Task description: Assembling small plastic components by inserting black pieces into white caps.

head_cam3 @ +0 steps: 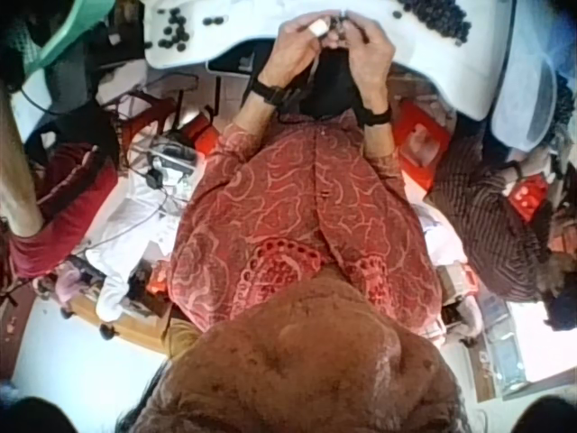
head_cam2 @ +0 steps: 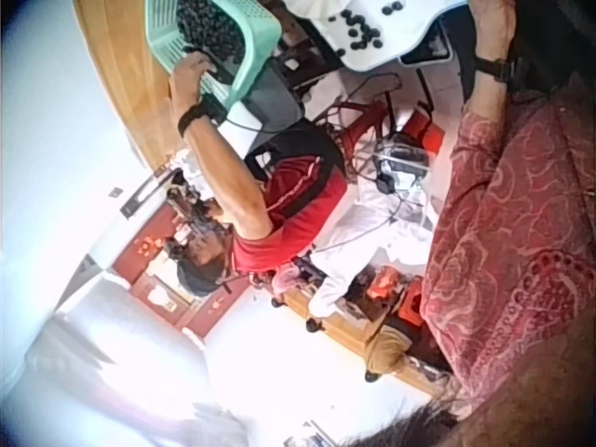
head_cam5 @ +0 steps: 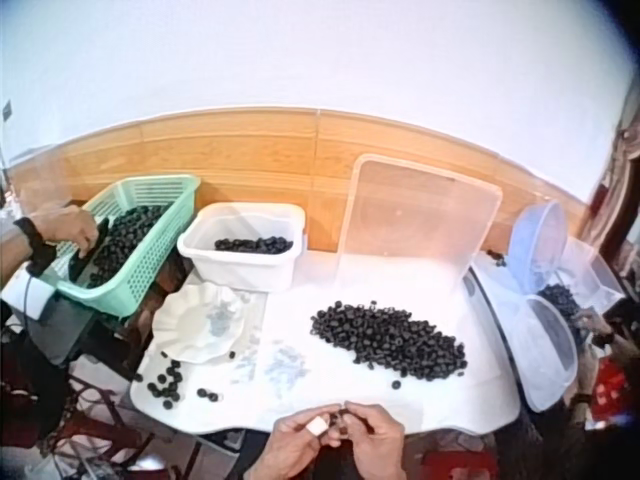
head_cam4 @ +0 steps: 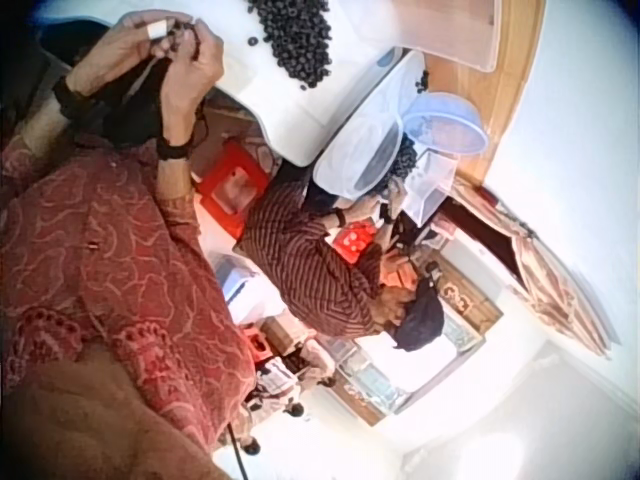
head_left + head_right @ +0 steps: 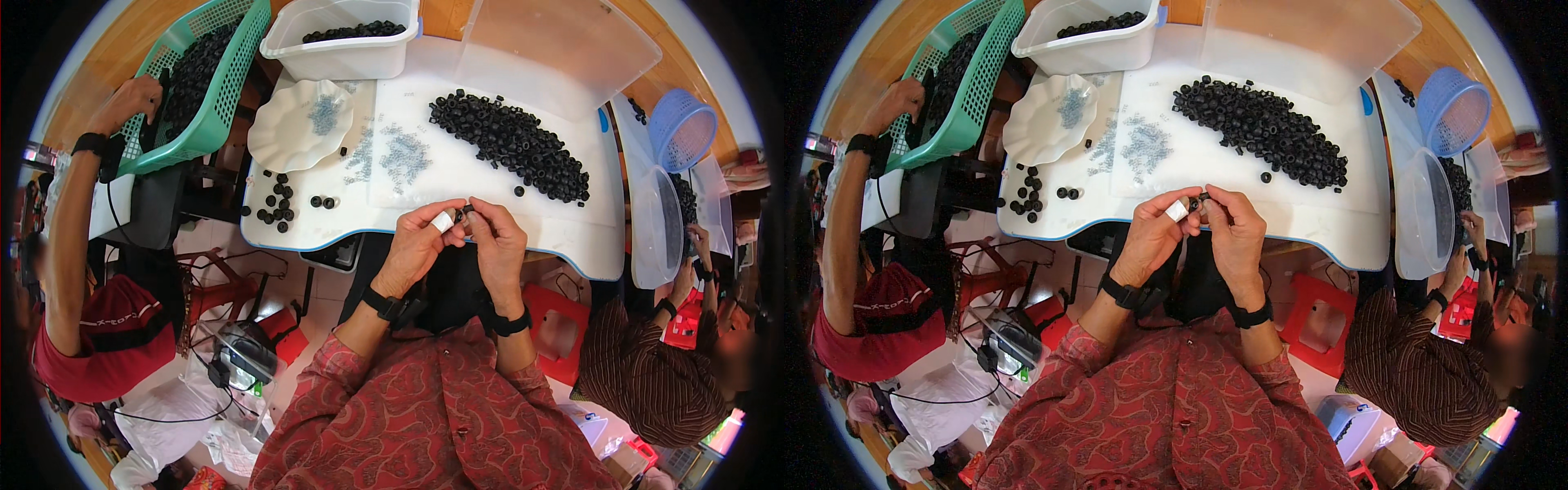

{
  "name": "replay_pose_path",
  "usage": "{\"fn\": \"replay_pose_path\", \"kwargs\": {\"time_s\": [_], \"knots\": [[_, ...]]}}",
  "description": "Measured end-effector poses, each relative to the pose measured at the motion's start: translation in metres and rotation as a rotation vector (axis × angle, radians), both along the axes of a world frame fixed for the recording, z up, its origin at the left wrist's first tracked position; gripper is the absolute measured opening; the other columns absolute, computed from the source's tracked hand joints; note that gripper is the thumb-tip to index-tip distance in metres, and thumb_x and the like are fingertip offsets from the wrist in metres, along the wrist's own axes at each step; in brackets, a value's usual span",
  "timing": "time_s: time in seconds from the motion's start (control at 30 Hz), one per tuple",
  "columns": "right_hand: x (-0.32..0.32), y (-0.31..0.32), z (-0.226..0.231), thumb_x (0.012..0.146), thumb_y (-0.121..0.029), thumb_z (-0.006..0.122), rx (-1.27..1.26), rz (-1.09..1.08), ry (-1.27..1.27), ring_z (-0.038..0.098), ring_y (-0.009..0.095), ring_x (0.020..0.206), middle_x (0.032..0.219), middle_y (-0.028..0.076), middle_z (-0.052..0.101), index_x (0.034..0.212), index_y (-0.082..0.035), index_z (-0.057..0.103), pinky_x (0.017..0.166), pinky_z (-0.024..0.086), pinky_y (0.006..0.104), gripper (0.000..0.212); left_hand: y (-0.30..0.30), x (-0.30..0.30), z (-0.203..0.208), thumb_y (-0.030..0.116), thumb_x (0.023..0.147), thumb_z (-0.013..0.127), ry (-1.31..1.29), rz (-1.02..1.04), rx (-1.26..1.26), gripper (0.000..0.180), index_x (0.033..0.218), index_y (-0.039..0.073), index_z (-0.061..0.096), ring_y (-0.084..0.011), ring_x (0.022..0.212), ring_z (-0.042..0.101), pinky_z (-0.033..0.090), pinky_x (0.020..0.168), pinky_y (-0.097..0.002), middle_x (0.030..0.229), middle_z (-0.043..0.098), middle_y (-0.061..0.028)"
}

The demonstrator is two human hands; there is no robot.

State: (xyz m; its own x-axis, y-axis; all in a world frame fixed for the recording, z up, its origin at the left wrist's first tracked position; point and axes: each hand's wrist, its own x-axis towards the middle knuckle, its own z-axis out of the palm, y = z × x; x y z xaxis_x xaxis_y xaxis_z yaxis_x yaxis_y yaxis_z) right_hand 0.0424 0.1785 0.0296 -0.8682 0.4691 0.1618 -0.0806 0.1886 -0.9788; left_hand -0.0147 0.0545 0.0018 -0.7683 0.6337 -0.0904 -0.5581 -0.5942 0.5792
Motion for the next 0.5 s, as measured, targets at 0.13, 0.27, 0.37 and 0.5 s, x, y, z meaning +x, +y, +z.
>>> {"fn": "replay_pose_path", "kwargs": {"time_s": [0.13, 0.27, 0.37, 0.5], "knots": [[0.000, 0.000, 0.001, 0.090, 0.004, 0.058, -0.186, 0.014, -0.043, 0.063, 0.011, 0.074, 0.086, 0.008, 0.066, 0.105, 0.004, 0.064, 0.070, 0.054, 0.0251, 0.016, -0.001, -0.001, -0.001, 0.007, 0.095, 0.054, 0.002, -0.003, 0.010, 0.028, 0.120, -0.004, 0.059, -0.0141, 0.077, 0.060, 0.053, 0.071, -0.0280, 0.087, 0.062, -0.0062], [-0.001, 0.000, 0.004, 0.091, 0.003, 0.058, -0.281, 0.042, -0.023, 0.063, 0.011, 0.073, 0.085, 0.008, 0.066, 0.105, 0.005, 0.063, 0.070, 0.054, 0.0254, 0.015, -0.001, -0.001, -0.001, 0.006, 0.094, 0.055, -0.014, -0.004, 0.013, 0.028, 0.119, -0.004, 0.060, -0.0141, 0.078, 0.061, 0.053, 0.071, -0.0275, 0.088, 0.062, -0.0062], [-0.001, -0.001, 0.008, 0.091, 0.003, 0.058, -0.328, 0.047, -0.019, 0.062, 0.011, 0.075, 0.085, 0.008, 0.066, 0.103, 0.005, 0.062, 0.072, 0.053, 0.0253, 0.013, -0.002, -0.001, 0.001, 0.006, 0.095, 0.055, -0.018, -0.004, 0.024, 0.027, 0.119, -0.005, 0.059, -0.0140, 0.078, 0.061, 0.053, 0.071, -0.0271, 0.088, 0.062, -0.0065], [0.001, -0.004, 0.010, 0.090, 0.002, 0.058, -0.248, 0.018, -0.036, 0.062, 0.011, 0.078, 0.086, 0.008, 0.066, 0.101, 0.005, 0.060, 0.074, 0.051, 0.0242, 0.011, -0.002, -0.002, 0.001, 0.006, 0.095, 0.054, -0.017, -0.004, 0.034, 0.027, 0.119, -0.005, 0.059, -0.0143, 0.077, 0.061, 0.053, 0.071, -0.0266, 0.088, 0.062, -0.0074]]}}
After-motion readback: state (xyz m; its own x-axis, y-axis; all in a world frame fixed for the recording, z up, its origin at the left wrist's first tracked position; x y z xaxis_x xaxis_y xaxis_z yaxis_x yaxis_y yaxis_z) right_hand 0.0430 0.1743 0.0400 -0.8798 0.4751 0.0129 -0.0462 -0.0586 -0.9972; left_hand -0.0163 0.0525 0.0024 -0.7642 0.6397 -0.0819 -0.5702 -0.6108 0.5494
